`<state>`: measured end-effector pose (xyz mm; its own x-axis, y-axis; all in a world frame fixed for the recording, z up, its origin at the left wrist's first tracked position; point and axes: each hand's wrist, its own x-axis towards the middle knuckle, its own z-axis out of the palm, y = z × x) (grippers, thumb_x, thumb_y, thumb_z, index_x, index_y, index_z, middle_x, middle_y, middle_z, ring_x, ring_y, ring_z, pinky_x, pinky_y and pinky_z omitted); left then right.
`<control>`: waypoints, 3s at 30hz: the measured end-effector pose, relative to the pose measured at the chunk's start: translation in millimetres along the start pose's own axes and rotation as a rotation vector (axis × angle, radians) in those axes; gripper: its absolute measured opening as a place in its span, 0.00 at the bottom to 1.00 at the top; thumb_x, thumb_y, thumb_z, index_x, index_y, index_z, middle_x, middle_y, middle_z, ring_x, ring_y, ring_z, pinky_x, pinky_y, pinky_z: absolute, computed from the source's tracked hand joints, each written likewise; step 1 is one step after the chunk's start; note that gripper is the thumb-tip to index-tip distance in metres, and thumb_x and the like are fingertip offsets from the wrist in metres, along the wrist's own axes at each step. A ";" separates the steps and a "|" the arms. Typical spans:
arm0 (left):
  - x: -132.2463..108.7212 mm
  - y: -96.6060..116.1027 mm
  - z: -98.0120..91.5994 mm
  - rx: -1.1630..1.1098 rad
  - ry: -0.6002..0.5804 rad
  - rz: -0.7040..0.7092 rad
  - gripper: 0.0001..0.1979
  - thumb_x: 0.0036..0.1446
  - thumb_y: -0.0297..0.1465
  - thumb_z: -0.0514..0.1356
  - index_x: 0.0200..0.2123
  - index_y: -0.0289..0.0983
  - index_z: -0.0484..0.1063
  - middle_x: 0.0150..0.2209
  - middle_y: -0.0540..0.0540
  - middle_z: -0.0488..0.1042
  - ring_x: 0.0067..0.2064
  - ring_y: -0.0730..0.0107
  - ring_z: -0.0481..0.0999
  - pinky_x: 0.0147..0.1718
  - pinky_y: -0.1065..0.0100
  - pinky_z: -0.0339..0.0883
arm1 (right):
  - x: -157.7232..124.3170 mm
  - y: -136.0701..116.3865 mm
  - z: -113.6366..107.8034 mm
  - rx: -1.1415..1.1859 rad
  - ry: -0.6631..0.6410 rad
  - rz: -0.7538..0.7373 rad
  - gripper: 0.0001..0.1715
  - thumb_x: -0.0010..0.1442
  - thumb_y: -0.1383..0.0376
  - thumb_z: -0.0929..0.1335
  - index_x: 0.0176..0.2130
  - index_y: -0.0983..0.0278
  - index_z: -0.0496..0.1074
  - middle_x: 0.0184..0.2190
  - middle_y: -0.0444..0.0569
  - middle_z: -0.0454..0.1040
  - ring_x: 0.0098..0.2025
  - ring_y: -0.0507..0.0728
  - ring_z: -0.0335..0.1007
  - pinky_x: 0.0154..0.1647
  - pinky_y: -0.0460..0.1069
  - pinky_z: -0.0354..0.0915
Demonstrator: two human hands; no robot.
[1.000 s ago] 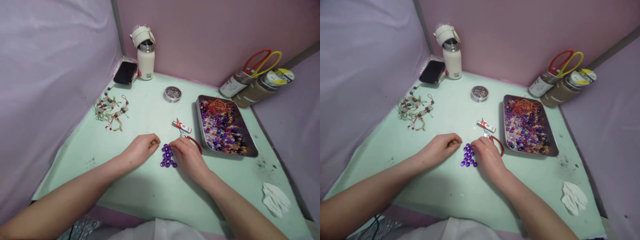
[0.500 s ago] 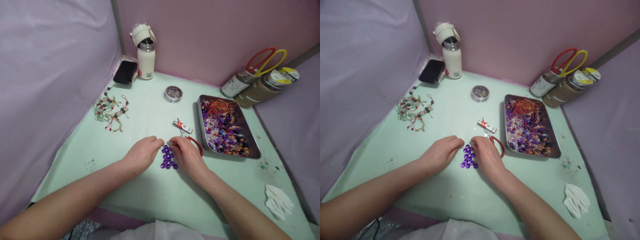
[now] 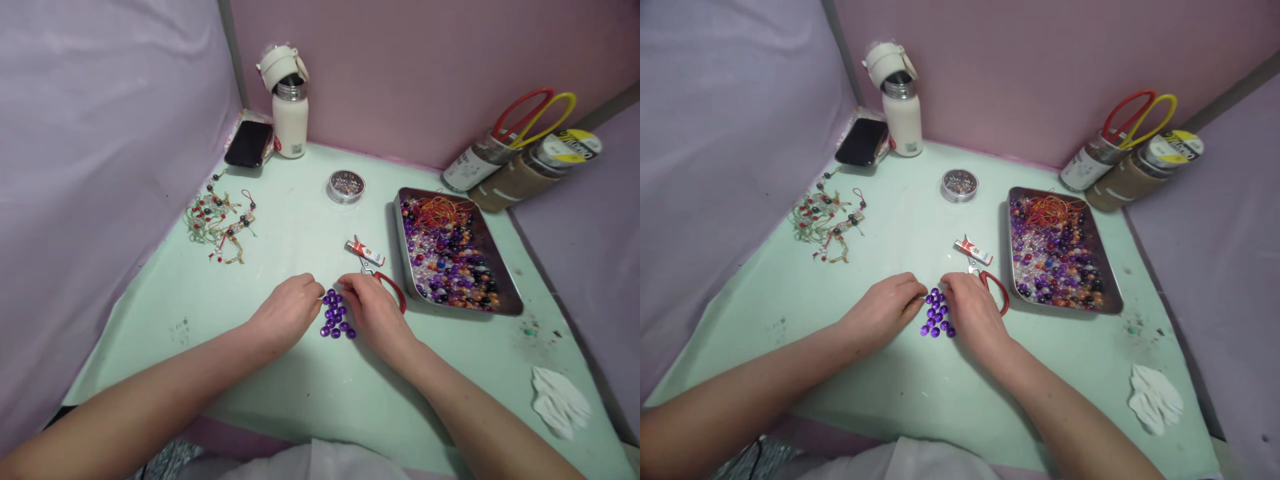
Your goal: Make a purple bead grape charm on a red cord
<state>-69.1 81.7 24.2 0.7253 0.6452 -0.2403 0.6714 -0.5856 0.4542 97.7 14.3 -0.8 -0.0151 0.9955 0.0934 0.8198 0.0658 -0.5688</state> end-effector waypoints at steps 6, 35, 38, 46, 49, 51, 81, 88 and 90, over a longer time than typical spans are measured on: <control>1.5 -7.7 15.1 0.073 0.112 0.069 0.14 0.62 0.27 0.45 0.34 0.35 0.70 0.33 0.45 0.68 0.38 0.65 0.69 0.37 0.65 0.62 | -0.4 0.3 2.4 0.005 0.017 0.002 0.08 0.62 0.71 0.61 0.41 0.63 0.66 0.33 0.48 0.71 0.37 0.57 0.64 0.37 0.51 0.61; -10.9 -11.4 -4.6 -0.176 0.414 0.038 0.06 0.58 0.26 0.51 0.32 0.37 0.66 0.32 0.48 0.69 0.33 0.71 0.68 0.34 0.68 0.62 | -5.0 -0.9 -6.7 0.057 -0.010 -0.069 0.13 0.63 0.73 0.58 0.42 0.64 0.68 0.35 0.51 0.70 0.40 0.57 0.63 0.41 0.52 0.61; -9.7 -13.7 -5.2 -0.139 0.356 -0.016 0.06 0.58 0.27 0.51 0.32 0.37 0.67 0.33 0.48 0.70 0.33 0.70 0.69 0.35 0.68 0.63 | -5.7 -0.7 -6.4 0.064 -0.005 -0.076 0.16 0.62 0.75 0.58 0.44 0.63 0.69 0.35 0.51 0.70 0.40 0.57 0.63 0.42 0.53 0.61; -10.7 -13.2 -5.2 -0.109 0.418 0.028 0.11 0.63 0.31 0.48 0.36 0.36 0.70 0.36 0.46 0.73 0.38 0.69 0.72 0.40 0.67 0.64 | -6.1 1.8 -6.6 0.047 -0.018 -0.073 0.20 0.60 0.77 0.58 0.46 0.64 0.69 0.38 0.53 0.71 0.41 0.58 0.64 0.44 0.55 0.63; -11.3 -13.5 -4.4 -0.126 0.422 0.080 0.12 0.63 0.32 0.49 0.37 0.37 0.71 0.37 0.46 0.74 0.40 0.69 0.73 0.41 0.68 0.65 | -6.0 3.2 -5.9 0.050 -0.021 -0.078 0.20 0.61 0.77 0.58 0.47 0.64 0.69 0.38 0.53 0.70 0.42 0.58 0.64 0.44 0.55 0.63; -11.7 -13.2 -3.8 -0.146 0.403 0.081 0.11 0.62 0.32 0.50 0.40 0.37 0.71 0.37 0.46 0.74 0.40 0.69 0.73 0.42 0.67 0.65 | -6.2 4.0 -5.3 0.062 -0.012 -0.079 0.18 0.62 0.75 0.58 0.47 0.63 0.69 0.38 0.52 0.70 0.42 0.58 0.64 0.44 0.54 0.63; -8.1 -13.1 5.2 -0.091 0.226 0.068 0.11 0.61 0.31 0.49 0.41 0.38 0.70 0.37 0.46 0.75 0.40 0.66 0.74 0.41 0.66 0.65 | -6.4 -4.5 -9.2 0.048 0.347 -0.210 0.09 0.60 0.66 0.66 0.42 0.61 0.71 0.37 0.51 0.73 0.40 0.57 0.67 0.42 0.54 0.64; -11.7 -9.0 1.3 -0.271 0.203 0.007 0.11 0.58 0.33 0.53 0.41 0.38 0.71 0.35 0.47 0.76 0.38 0.66 0.74 0.40 0.65 0.66 | -5.8 -6.0 -9.3 0.146 0.308 -0.145 0.07 0.62 0.68 0.63 0.34 0.61 0.70 0.31 0.48 0.71 0.36 0.55 0.66 0.40 0.52 0.62; -13.5 -7.1 -5.4 -0.463 0.135 -0.057 0.12 0.56 0.34 0.55 0.41 0.37 0.72 0.34 0.47 0.77 0.35 0.68 0.74 0.37 0.66 0.67 | -5.7 -6.6 -10.5 0.199 0.305 -0.130 0.07 0.62 0.67 0.63 0.33 0.61 0.70 0.29 0.47 0.71 0.35 0.55 0.65 0.39 0.51 0.62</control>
<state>-84.5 79.8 28.9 0.6422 0.7459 -0.1766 0.5492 -0.2869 0.7849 98.4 7.5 10.9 0.0834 0.9141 0.3968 0.6945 0.2322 -0.6810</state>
